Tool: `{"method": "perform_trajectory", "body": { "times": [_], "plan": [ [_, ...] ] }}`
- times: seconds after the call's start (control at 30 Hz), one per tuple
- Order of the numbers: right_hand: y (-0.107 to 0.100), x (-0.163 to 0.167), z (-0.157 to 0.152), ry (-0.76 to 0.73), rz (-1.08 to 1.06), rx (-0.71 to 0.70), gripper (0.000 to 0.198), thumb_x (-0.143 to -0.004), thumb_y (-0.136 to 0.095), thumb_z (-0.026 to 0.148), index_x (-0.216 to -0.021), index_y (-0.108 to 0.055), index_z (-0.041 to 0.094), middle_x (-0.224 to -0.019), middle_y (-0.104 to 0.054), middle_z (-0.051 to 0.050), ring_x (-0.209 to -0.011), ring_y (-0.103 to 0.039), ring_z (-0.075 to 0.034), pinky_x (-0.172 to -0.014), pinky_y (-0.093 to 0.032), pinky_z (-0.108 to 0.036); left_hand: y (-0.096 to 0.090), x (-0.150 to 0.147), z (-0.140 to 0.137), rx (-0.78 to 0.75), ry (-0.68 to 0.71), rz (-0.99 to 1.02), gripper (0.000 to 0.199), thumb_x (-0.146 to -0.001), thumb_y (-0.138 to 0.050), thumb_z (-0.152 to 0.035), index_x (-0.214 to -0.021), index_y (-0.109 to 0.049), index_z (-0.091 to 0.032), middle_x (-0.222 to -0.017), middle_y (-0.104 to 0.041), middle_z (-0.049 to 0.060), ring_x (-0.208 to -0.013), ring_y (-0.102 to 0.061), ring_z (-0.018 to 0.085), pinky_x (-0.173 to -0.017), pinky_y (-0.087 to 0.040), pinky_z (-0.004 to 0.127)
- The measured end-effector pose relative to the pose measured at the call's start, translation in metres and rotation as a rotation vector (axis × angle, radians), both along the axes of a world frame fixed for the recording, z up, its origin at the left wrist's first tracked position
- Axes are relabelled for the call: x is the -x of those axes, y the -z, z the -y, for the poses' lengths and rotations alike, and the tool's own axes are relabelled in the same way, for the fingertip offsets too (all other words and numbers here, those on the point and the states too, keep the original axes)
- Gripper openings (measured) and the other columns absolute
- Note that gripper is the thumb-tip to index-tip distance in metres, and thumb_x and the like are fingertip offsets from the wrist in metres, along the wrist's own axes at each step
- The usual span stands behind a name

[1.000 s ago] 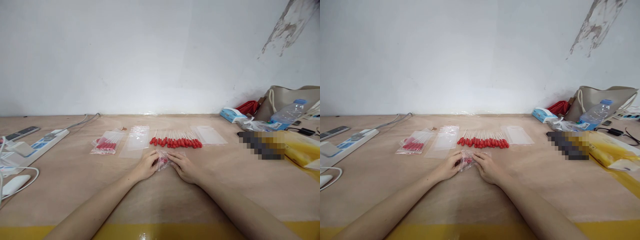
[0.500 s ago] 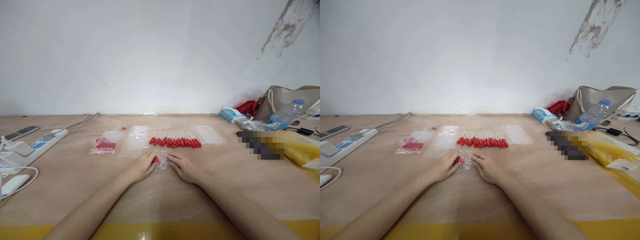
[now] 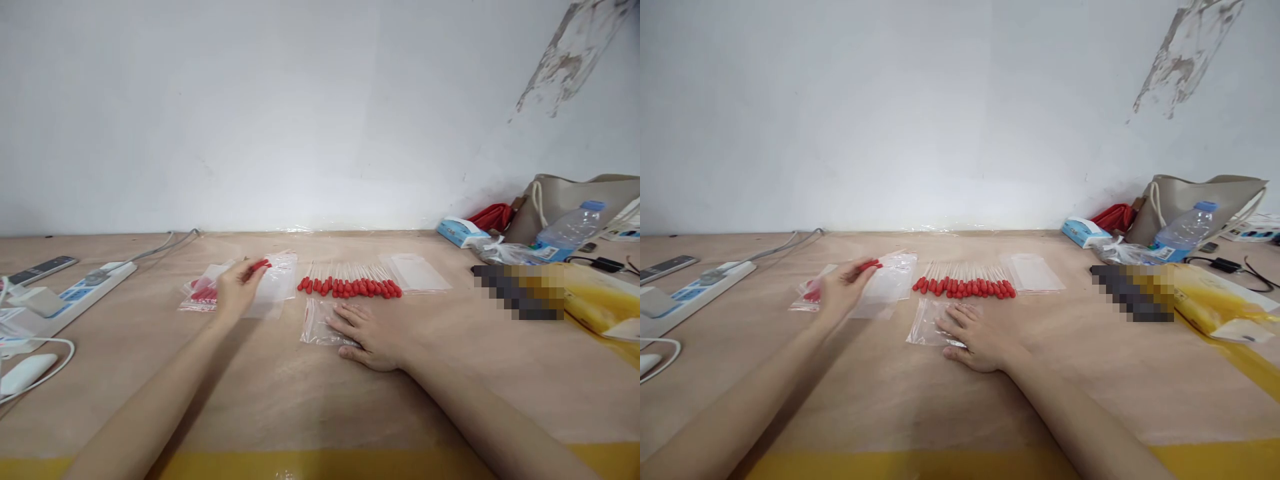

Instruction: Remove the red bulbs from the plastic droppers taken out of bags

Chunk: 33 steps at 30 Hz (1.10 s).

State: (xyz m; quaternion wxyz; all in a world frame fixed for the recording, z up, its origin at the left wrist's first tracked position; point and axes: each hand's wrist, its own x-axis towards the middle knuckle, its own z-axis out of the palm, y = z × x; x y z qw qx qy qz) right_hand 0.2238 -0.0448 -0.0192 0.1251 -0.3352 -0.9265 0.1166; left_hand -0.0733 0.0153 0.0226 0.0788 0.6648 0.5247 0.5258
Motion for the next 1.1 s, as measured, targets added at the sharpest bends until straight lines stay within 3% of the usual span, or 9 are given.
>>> {"method": "perform_trajectory", "body": {
  "times": [0.07, 0.13, 0.2, 0.37, 0.63, 0.77, 0.93, 1.1],
  "plan": [
    [-0.001, -0.001, 0.0, -0.014, 0.034, 0.003, 0.058, -0.084, -0.036, 0.052, -0.135, -0.028, 0.025, -0.143, -0.02, -0.008, -0.131, -0.015, -0.026, -0.106, -0.018, -0.046, 0.007, -0.025, -0.005, -0.062, 0.028, -0.283, 0.024, -0.084, -0.045, -0.029, -0.101, -0.06, -0.019, -0.102, -0.063, 0.005, -0.093, -0.059, 0.017, -0.086, -0.046, 0.031],
    [-0.001, -0.001, 0.0, -0.01, 0.046, 0.004, 0.057, -0.085, -0.034, 0.052, -0.135, -0.027, 0.025, -0.143, -0.019, -0.008, -0.132, -0.013, -0.025, -0.106, -0.017, -0.046, 0.014, -0.049, -0.011, -0.027, 0.102, -0.604, 0.025, -0.085, -0.041, -0.018, -0.104, -0.058, -0.02, -0.106, -0.06, 0.006, -0.097, -0.056, 0.017, -0.087, -0.043, 0.03],
    [0.0, 0.0, 0.0, -0.006, 0.055, 0.003, 0.058, -0.085, -0.033, 0.052, -0.135, -0.027, 0.025, -0.143, -0.018, -0.009, -0.132, -0.012, -0.026, -0.105, -0.017, -0.046, 0.018, -0.07, -0.017, 0.013, 0.153, -0.703, 0.028, -0.081, -0.042, -0.009, -0.103, -0.057, -0.02, -0.103, -0.06, 0.006, -0.093, -0.057, 0.018, -0.084, -0.044, 0.029],
    [0.0, 0.001, 0.0, -0.008, 0.045, -0.008, 0.057, -0.085, -0.033, 0.052, -0.135, -0.028, 0.025, -0.143, -0.018, -0.009, -0.132, -0.013, -0.025, -0.105, -0.018, -0.046, 0.022, -0.092, -0.024, 0.069, 0.214, -0.782, 0.023, -0.078, -0.046, -0.008, -0.096, -0.057, -0.017, -0.09, -0.06, 0.007, -0.088, -0.056, 0.019, -0.079, -0.044, 0.03],
    [0.001, 0.001, 0.001, -0.002, 0.021, -0.037, 0.056, -0.085, -0.035, 0.051, -0.134, -0.031, 0.024, -0.142, -0.021, -0.009, -0.131, -0.014, -0.026, -0.105, -0.019, -0.046, 0.003, -0.09, -0.016, 0.086, 0.256, -0.766, 0.033, -0.068, -0.048, -0.007, -0.099, -0.058, -0.015, -0.099, -0.06, 0.009, -0.092, -0.056, 0.022, -0.082, -0.045, 0.031],
    [0.002, 0.0, 0.001, -0.014, 0.022, -0.037, 0.056, -0.085, -0.036, 0.05, -0.134, -0.03, 0.024, -0.143, -0.02, -0.009, -0.131, -0.015, -0.025, -0.106, -0.019, -0.045, 0.002, -0.081, 0.009, 0.058, 0.338, -0.727, 0.032, -0.08, -0.042, -0.016, -0.109, -0.056, -0.017, -0.113, -0.057, 0.007, -0.106, -0.052, 0.019, -0.094, -0.039, 0.033],
    [-0.002, -0.001, -0.001, -0.055, 0.047, -0.02, 0.058, -0.085, -0.036, 0.05, -0.135, -0.027, 0.023, -0.143, -0.018, -0.009, -0.131, -0.015, -0.024, -0.107, -0.017, -0.044, 0.025, -0.061, 0.045, 0.177, 0.654, -0.886, 0.052, -0.09, -0.032, -0.038, -0.136, -0.023, -0.018, -0.142, -0.025, 0.008, -0.131, -0.018, 0.02, -0.107, -0.018, 0.04],
    [-0.004, -0.006, -0.005, -0.106, 0.019, -0.019, 0.058, -0.082, -0.042, 0.05, -0.133, -0.031, 0.025, -0.141, -0.023, -0.007, -0.13, -0.02, -0.024, -0.106, -0.019, -0.044, 0.034, -0.05, 0.053, 0.281, 0.651, -0.94, 0.062, -0.088, -0.03, -0.048, -0.139, -0.007, -0.02, -0.144, -0.013, 0.01, -0.133, -0.01, 0.022, -0.107, -0.006, 0.046]
  ]
}}
